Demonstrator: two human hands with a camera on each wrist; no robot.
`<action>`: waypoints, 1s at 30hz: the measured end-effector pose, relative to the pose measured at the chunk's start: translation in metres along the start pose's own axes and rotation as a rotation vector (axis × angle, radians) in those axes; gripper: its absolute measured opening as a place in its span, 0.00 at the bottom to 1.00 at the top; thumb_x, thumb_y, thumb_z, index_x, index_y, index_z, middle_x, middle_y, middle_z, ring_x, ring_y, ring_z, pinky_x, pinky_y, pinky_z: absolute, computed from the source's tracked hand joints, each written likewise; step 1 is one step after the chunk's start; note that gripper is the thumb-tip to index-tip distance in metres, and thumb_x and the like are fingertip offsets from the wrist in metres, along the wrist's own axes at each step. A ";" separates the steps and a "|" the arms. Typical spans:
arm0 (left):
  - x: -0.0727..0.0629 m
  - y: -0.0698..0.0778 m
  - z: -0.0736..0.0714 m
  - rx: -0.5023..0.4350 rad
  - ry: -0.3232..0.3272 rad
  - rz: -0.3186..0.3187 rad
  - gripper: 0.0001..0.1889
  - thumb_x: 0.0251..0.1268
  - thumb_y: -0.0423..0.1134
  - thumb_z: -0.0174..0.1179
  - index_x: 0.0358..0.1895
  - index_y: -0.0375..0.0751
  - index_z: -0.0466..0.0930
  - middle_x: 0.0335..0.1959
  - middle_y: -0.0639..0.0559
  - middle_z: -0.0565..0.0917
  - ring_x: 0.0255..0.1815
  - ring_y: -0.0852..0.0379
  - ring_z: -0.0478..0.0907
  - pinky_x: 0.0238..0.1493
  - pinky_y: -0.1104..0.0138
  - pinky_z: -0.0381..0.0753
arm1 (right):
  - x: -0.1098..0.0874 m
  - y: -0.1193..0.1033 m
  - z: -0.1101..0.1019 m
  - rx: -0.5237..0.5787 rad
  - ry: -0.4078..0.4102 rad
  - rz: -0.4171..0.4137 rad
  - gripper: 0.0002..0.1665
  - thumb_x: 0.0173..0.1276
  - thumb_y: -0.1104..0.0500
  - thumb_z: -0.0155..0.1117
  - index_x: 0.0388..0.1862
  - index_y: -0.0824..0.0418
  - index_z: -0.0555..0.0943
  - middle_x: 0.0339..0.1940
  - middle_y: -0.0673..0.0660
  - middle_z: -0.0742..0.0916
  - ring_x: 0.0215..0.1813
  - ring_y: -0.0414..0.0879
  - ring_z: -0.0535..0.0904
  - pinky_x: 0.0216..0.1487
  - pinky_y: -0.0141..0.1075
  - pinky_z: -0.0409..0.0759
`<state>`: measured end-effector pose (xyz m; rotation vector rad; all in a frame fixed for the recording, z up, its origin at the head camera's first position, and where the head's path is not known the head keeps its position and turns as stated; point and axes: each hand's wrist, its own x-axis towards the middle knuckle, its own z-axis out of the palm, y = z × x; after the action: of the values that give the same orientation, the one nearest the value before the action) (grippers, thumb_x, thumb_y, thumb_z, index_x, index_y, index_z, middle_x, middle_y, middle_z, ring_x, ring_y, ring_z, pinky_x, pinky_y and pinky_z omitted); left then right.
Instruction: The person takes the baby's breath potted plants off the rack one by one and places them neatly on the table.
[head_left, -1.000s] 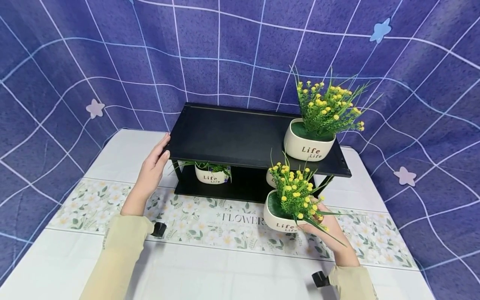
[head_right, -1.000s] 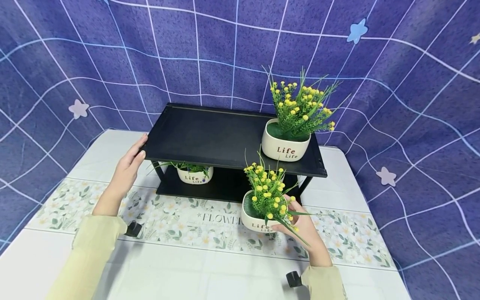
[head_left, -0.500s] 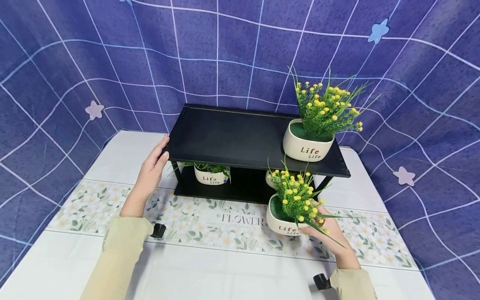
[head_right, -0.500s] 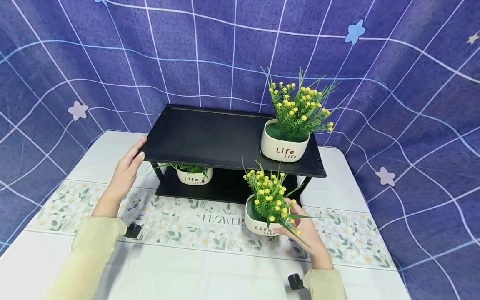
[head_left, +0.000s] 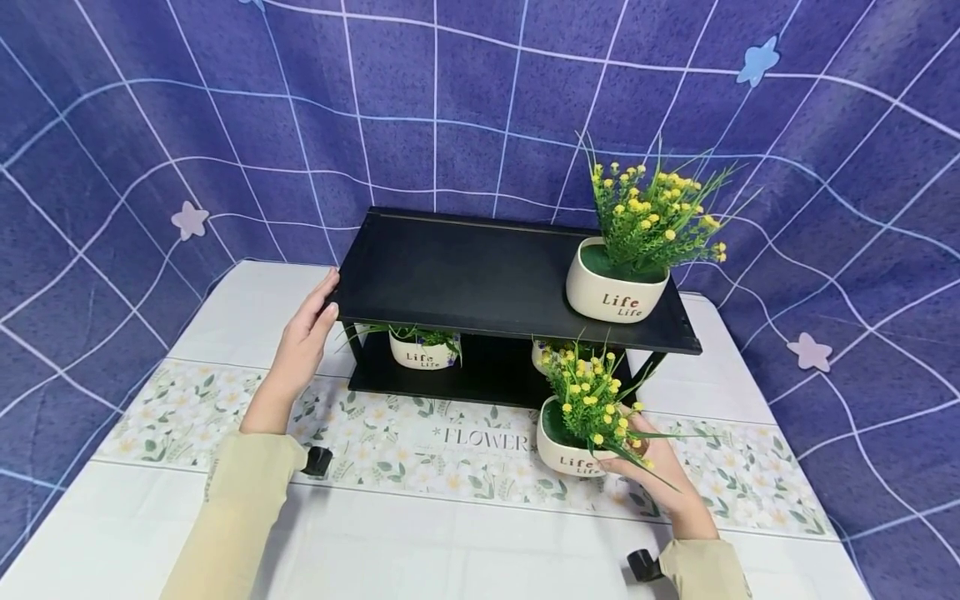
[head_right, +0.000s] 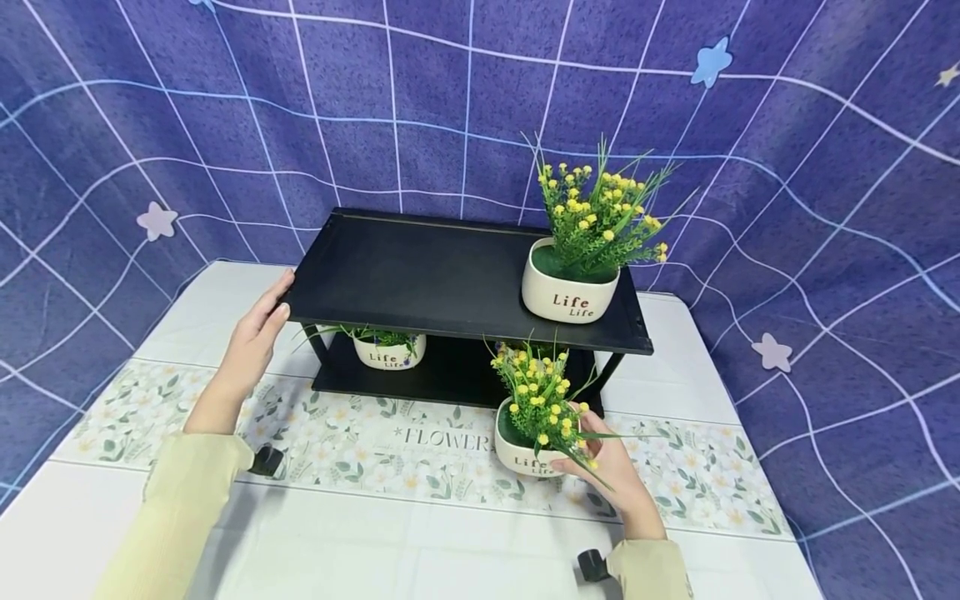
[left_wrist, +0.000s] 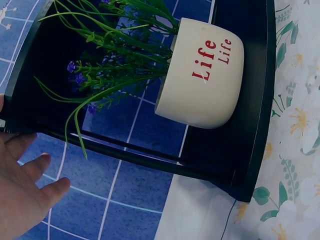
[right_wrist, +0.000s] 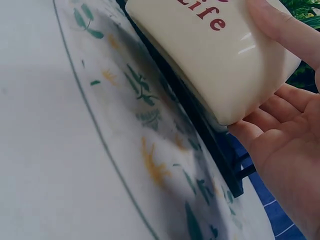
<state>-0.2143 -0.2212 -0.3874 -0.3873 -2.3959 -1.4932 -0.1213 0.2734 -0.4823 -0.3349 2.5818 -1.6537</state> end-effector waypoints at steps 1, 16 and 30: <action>0.000 0.000 0.000 0.003 0.001 0.002 0.26 0.79 0.43 0.42 0.77 0.45 0.54 0.79 0.49 0.53 0.80 0.49 0.47 0.79 0.60 0.48 | 0.000 0.002 0.000 0.007 -0.004 -0.007 0.47 0.59 0.61 0.70 0.75 0.62 0.60 0.67 0.64 0.76 0.56 0.29 0.78 0.59 0.26 0.75; -0.004 0.030 0.000 -0.001 -0.007 -0.012 0.26 0.79 0.36 0.41 0.75 0.33 0.54 0.78 0.39 0.52 0.79 0.40 0.46 0.77 0.47 0.47 | -0.002 0.008 0.000 -0.048 -0.011 0.032 0.49 0.58 0.60 0.71 0.75 0.65 0.58 0.69 0.66 0.74 0.62 0.37 0.76 0.64 0.37 0.74; -0.006 0.036 0.001 -0.028 -0.001 0.013 0.26 0.79 0.36 0.40 0.74 0.30 0.53 0.77 0.34 0.51 0.79 0.38 0.45 0.78 0.49 0.45 | -0.006 0.005 -0.005 -0.128 -0.017 0.187 0.55 0.57 0.57 0.70 0.76 0.68 0.51 0.72 0.78 0.63 0.68 0.73 0.66 0.65 0.64 0.68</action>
<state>-0.1956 -0.2055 -0.3606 -0.4096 -2.3713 -1.5223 -0.1166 0.2809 -0.4852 -0.1078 2.6211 -1.4228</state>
